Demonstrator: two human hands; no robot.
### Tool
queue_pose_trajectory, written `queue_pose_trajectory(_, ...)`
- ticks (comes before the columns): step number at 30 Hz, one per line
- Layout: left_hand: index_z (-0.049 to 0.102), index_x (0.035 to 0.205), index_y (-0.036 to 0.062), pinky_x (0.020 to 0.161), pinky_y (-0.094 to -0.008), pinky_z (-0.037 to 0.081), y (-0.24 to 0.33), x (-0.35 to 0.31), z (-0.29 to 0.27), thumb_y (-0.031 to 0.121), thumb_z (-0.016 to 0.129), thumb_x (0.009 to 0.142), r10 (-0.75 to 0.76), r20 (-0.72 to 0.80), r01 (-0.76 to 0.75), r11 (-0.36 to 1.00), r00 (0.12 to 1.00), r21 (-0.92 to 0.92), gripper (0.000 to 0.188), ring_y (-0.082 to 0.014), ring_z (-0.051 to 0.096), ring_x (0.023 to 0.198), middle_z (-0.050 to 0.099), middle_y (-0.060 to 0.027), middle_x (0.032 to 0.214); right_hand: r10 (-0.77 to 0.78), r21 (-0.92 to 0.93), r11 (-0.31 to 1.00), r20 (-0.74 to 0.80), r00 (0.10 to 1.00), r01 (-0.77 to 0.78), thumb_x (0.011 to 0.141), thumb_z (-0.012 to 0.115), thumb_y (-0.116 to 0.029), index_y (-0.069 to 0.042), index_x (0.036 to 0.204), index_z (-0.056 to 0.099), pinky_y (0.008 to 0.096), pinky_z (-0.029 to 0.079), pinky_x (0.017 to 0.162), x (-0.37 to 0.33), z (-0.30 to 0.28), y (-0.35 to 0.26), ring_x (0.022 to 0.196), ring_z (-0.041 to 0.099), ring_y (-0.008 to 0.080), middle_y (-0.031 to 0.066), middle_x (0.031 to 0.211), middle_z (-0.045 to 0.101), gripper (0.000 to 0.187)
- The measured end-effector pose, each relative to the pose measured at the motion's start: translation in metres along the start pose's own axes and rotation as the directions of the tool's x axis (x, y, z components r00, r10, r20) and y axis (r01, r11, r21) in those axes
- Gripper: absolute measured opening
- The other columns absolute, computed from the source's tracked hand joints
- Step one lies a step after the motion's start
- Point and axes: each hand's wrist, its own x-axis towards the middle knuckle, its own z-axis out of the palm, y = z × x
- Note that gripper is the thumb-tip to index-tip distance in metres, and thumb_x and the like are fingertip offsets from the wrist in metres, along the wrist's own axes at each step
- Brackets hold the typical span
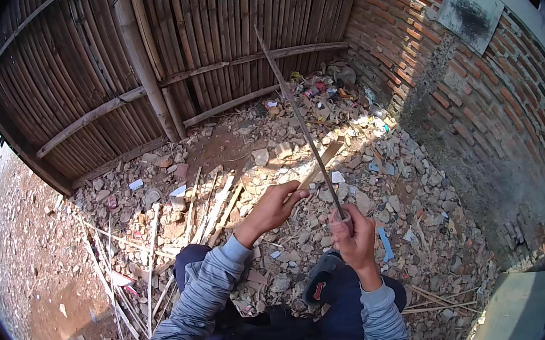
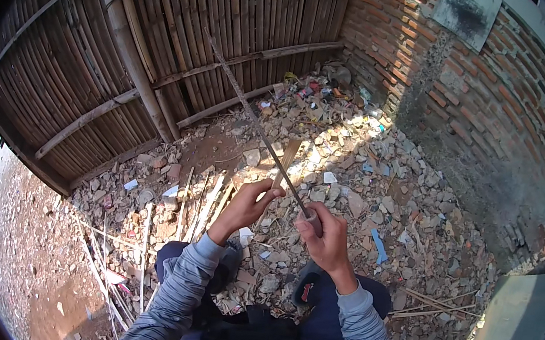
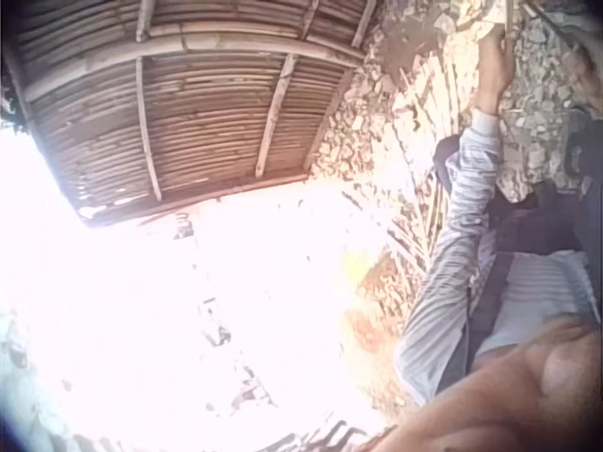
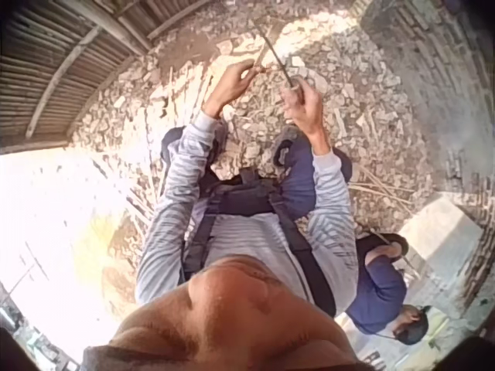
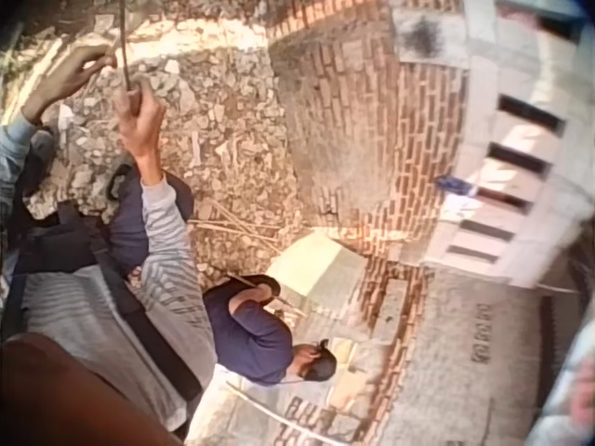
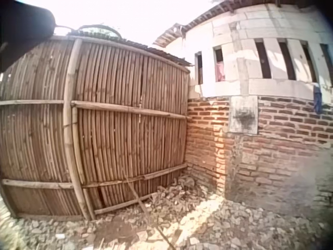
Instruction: The person scrapes and shaves bamboo sticks with a large knife, holding each stick by hand and peeling along its length.
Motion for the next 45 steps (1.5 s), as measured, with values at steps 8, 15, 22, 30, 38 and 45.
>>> queue_pose_trajectory(8,0.06,0.1,-0.001,0.065,-0.0447,0.043,0.058,0.022,-0.007,0.018,0.057,0.109,0.177,-0.251,-0.182,0.983,0.952,0.003,0.021,-0.0368,0.053,0.068,0.052,-0.019,0.077,-0.208,-0.053,0.978,-0.227,0.951,0.201,0.096,0.07,-0.064,-0.004,0.107,0.053,0.0269,0.04,0.051,0.002,-0.019,-0.006,0.054,0.05,0.0076,-0.0014,0.066,0.056,0.063)
queue_pose_trajectory(15,0.057,0.093,0.0046,0.056,-0.0492,0.043,0.14,0.022,-0.053,0.019,0.063,0.105,0.382,-0.258,-0.257,0.875,0.887,0.41,0.02,-0.0427,0.057,0.062,0.058,-0.0185,0.073,-0.22,0.201,0.924,-0.417,0.882,0.326,0.102,0.065,-0.055,-0.006,0.1,0.05,0.0251,0.04,0.05,-0.007,-0.045,-0.027,0.054,0.051,0.0057,-0.002,0.068,0.056,0.051)
queue_pose_trajectory(22,0.063,0.116,0.0003,0.057,-0.0417,0.04,0.149,-0.021,-0.046,0.013,0.057,0.108,0.059,0.006,-0.059,0.977,0.998,0.203,0.017,-0.0238,0.053,0.058,0.048,-0.0138,0.066,-0.145,-0.2,0.975,-0.221,0.965,0.101,0.1,0.066,-0.042,-0.007,0.088,0.055,0.0325,0.037,0.048,-0.013,-0.07,0.0,0.046,0.052,0.0112,0.0,0.051,0.046,0.039)
queue_pose_trajectory(30,0.071,0.117,0.0011,0.06,-0.0362,0.042,0.091,-0.021,0.009,0.019,0.055,0.11,-0.089,0.1,0.091,0.996,0.991,-0.024,0.025,-0.0156,0.05,0.062,0.054,-0.0066,0.067,-0.044,-0.366,0.931,-0.091,0.995,0.008,0.096,0.07,-0.059,-0.006,0.088,0.062,0.0407,0.05,0.047,-0.002,-0.039,0.032,0.047,0.065,0.0263,0.0063,0.054,0.062,0.055)
queue_pose_trajectory(38,0.071,0.111,0.0,0.061,-0.036,0.043,0.018,-0.015,0.045,0.023,0.055,0.11,-0.206,0.141,0.223,0.967,0.968,-0.126,0.028,-0.015,0.049,0.063,0.054,-0.0086,0.067,0.068,-0.507,0.862,0.066,0.996,-0.025,0.09,0.077,-0.054,-0.005,0.1,0.068,0.0475,0.059,0.062,0.022,-0.025,0.073,0.065,0.073,0.0369,0.0138,0.067,0.071,0.05)
queue_pose_trajectory(45,0.066,0.096,-0.0026,0.078,-0.0585,0.055,0.011,-0.016,0.047,0.014,0.053,0.104,-0.192,0.073,0.177,0.969,0.979,0.173,0.022,-0.0485,0.071,0.084,0.073,-0.0279,0.086,0.209,-0.661,0.747,0.127,0.97,-0.074,0.077,0.078,-0.027,-0.009,0.094,0.074,0.0529,0.06,0.072,0.036,-0.011,0.116,0.074,0.074,0.0415,0.0195,0.076,0.073,0.025)
